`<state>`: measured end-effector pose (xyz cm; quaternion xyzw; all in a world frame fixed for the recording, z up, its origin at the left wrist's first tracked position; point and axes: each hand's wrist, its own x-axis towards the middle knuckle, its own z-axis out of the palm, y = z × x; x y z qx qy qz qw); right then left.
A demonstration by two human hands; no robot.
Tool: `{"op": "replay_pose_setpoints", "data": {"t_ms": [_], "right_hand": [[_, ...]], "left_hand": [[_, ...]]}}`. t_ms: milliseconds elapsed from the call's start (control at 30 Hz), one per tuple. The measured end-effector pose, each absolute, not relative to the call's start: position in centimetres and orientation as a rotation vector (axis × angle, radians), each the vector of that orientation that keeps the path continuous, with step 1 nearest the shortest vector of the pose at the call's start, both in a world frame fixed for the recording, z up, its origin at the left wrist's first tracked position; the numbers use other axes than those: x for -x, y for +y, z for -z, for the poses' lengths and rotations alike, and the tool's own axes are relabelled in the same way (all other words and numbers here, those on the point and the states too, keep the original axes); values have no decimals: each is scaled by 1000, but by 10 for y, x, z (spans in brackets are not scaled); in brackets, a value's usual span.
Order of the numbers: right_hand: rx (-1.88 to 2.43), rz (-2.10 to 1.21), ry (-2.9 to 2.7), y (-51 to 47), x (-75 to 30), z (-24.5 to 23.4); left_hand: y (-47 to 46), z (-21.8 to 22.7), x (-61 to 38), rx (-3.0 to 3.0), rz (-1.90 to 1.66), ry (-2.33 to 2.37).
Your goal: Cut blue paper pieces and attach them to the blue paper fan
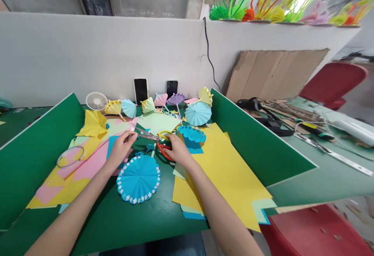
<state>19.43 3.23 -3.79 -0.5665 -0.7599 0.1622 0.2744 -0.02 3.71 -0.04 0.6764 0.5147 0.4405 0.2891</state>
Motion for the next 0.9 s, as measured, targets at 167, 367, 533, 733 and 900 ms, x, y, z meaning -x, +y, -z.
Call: {"op": "replay_pose_setpoints", "data": {"t_ms": [167,367,533,733,900], "right_hand": [[1578,-332,-1905,33,-185,41],[1507,-640,-1628,20,-182,26],[1457,-820,-1765,13,-181,21],[1379,-951,-1789,10,-178,24],[1363,-994,-1769,8,-176,22]], "left_hand": [[37,-2,1,-1713,-1199,1233],[39,-9,10,-1514,-1304,1324],[36,-14,7,-1555,-1320,1301],[32,-16,-2,-1609,-1286,1225],[29,-13,-6,-1568,-1225,1144]]}}
